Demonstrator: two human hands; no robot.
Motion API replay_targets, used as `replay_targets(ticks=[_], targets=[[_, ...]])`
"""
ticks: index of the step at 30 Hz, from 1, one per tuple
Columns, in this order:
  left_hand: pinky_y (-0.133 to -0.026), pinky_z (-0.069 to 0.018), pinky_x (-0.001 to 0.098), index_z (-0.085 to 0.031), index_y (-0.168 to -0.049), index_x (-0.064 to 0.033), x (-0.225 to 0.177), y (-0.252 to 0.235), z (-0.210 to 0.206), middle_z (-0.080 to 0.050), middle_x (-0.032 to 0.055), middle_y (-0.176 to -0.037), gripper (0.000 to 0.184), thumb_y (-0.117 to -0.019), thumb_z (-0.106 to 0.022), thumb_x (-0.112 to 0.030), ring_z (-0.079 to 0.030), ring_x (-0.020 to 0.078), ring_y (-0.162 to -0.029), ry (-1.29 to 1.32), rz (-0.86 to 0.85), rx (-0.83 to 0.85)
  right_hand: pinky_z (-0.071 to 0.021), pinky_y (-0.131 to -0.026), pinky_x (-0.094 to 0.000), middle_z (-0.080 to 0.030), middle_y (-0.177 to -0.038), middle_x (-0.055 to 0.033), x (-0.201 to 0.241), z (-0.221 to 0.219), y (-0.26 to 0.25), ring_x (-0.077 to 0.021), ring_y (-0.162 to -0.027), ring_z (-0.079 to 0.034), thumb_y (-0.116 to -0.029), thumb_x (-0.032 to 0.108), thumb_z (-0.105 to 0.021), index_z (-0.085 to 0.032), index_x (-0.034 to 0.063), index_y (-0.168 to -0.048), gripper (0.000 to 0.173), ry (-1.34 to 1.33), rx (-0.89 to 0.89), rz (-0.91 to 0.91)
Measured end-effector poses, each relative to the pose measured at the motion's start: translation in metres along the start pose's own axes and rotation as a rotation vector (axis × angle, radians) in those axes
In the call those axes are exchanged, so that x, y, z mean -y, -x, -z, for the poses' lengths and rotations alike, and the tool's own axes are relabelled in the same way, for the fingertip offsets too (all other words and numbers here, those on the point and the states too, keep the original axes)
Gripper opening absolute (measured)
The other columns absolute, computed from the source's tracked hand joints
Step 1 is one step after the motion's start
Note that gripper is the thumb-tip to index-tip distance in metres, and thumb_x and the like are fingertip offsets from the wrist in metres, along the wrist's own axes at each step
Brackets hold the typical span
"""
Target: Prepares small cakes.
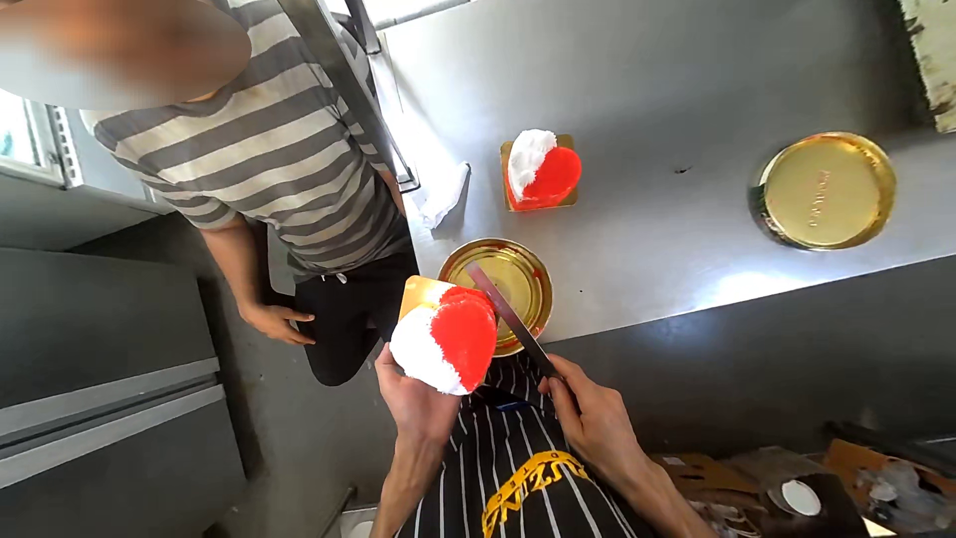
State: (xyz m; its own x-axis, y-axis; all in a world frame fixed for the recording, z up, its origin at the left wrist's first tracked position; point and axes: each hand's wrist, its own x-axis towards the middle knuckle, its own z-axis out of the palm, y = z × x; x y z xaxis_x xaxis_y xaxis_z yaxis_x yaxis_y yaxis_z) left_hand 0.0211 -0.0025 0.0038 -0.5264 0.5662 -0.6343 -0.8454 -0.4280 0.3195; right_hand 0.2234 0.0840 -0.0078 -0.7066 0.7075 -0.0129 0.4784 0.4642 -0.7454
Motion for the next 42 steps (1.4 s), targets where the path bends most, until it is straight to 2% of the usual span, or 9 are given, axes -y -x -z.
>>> replay_targets(ticks=[6,10,16,26,30,33,35,38,42], targets=[[-0.085,-0.0578,0.0511,-0.061,-0.120,-0.0207,0.000,0.000,0.004,-0.069,0.0075,-0.114,0.054,-0.1003,-0.024,-0.056,-0.068,0.0236,-0.106,-0.001,0.008,-0.029,-0.0542,-0.054,-0.0288,-0.071,-0.082,-0.0007,0.000,-0.002,-0.001,-0.0109,-0.061,-0.064,-0.1049,0.020,-0.044,-0.067,0.0064,-0.125,0.033,0.094,-0.045,0.002],[-0.085,-0.0576,0.0518,-0.061,-0.119,-0.0191,-0.002,0.000,0.007,-0.069,0.0077,-0.112,0.059,-0.1017,-0.020,-0.057,-0.068,0.0232,-0.105,-0.046,-0.019,-0.048,-0.0530,-0.053,-0.0287,-0.071,-0.082,-0.0011,0.000,0.003,-0.001,-0.0106,-0.060,-0.062,-0.1059,0.022,-0.044,-0.067,0.0067,-0.125,0.034,0.092,-0.068,-0.008],[-0.085,-0.0577,0.0511,-0.063,-0.117,-0.0174,-0.004,0.000,0.010,-0.070,0.0094,-0.111,0.057,-0.1006,-0.024,-0.056,-0.069,0.0241,-0.104,-0.015,0.007,0.003,-0.0542,-0.055,-0.0289,-0.071,-0.083,-0.0016,-0.002,-0.001,-0.001,-0.0116,-0.062,-0.064,-0.1051,0.019,-0.045,-0.068,0.0080,-0.127,0.034,0.098,-0.036,0.060],[-0.083,-0.0607,0.0431,-0.065,-0.118,-0.0145,-0.027,-0.002,0.019,-0.072,0.0089,-0.107,0.068,-0.1053,-0.016,-0.061,-0.070,0.0190,-0.100,-0.251,-0.062,0.083,-0.0521,-0.055,-0.0289,-0.068,-0.083,-0.0012,-0.018,0.025,0.004,-0.0115,-0.065,-0.063,-0.1056,0.022,-0.046,-0.069,0.0172,-0.129,0.033,0.110,0.083,0.194],[-0.078,-0.0626,0.0382,-0.068,-0.117,-0.0141,-0.047,0.000,0.018,-0.074,0.0089,-0.103,0.079,-0.1010,-0.016,-0.071,-0.073,0.0172,-0.093,-0.374,0.042,0.048,-0.0515,-0.055,-0.0285,-0.068,-0.084,-0.0006,-0.025,0.048,0.005,-0.0109,-0.065,-0.063,-0.1053,0.024,-0.047,-0.071,0.0198,-0.129,0.034,0.129,0.164,0.255],[-0.075,-0.0632,0.0364,-0.071,-0.114,-0.0167,-0.059,-0.001,0.019,-0.075,0.0081,-0.099,0.081,-0.0955,-0.022,-0.079,-0.074,0.0163,-0.089,-0.417,0.160,0.065,-0.0506,-0.054,-0.0281,-0.068,-0.083,-0.0004,-0.028,0.066,0.001,-0.0104,-0.064,-0.062,-0.1051,0.026,-0.046,-0.071,0.0204,-0.128,0.035,0.138,0.218,0.282],[-0.073,-0.0631,0.0351,-0.071,-0.112,-0.0164,-0.064,-0.002,0.020,-0.075,0.0072,-0.097,0.080,-0.0951,-0.024,-0.079,-0.074,0.0152,-0.086,-0.443,0.193,0.081,-0.0499,-0.053,-0.0272,-0.068,-0.083,-0.0001,-0.029,0.073,-0.003,-0.0096,-0.063,-0.061,-0.1051,0.027,-0.046,-0.072,0.0204,-0.127,0.034,0.146,0.219,0.293],[-0.072,-0.0632,0.0342,-0.068,-0.116,-0.0166,-0.066,-0.001,0.014,-0.076,0.0060,-0.097,0.080,-0.0976,-0.018,-0.077,-0.074,0.0143,-0.085,-0.509,0.178,0.039,-0.0499,-0.053,-0.0267,-0.068,-0.083,-0.0002,-0.029,0.072,-0.004,-0.0089,-0.063,-0.061,-0.1048,0.026,-0.047,-0.071,0.0211,-0.128,0.034,0.139,0.215,0.291],[-0.071,-0.0631,0.0340,-0.070,-0.113,-0.0159,-0.067,-0.002,0.014,-0.076,0.0060,-0.095,0.083,-0.0973,-0.016,-0.077,-0.074,0.0142,-0.084,-0.532,0.194,0.048,-0.0506,-0.055,-0.0266,-0.068,-0.083,0.0005,-0.028,0.068,-0.003,-0.0088,-0.064,-0.061,-0.1053,0.027,-0.046,-0.071,0.0218,-0.128,0.034,0.129,0.231,0.297]])
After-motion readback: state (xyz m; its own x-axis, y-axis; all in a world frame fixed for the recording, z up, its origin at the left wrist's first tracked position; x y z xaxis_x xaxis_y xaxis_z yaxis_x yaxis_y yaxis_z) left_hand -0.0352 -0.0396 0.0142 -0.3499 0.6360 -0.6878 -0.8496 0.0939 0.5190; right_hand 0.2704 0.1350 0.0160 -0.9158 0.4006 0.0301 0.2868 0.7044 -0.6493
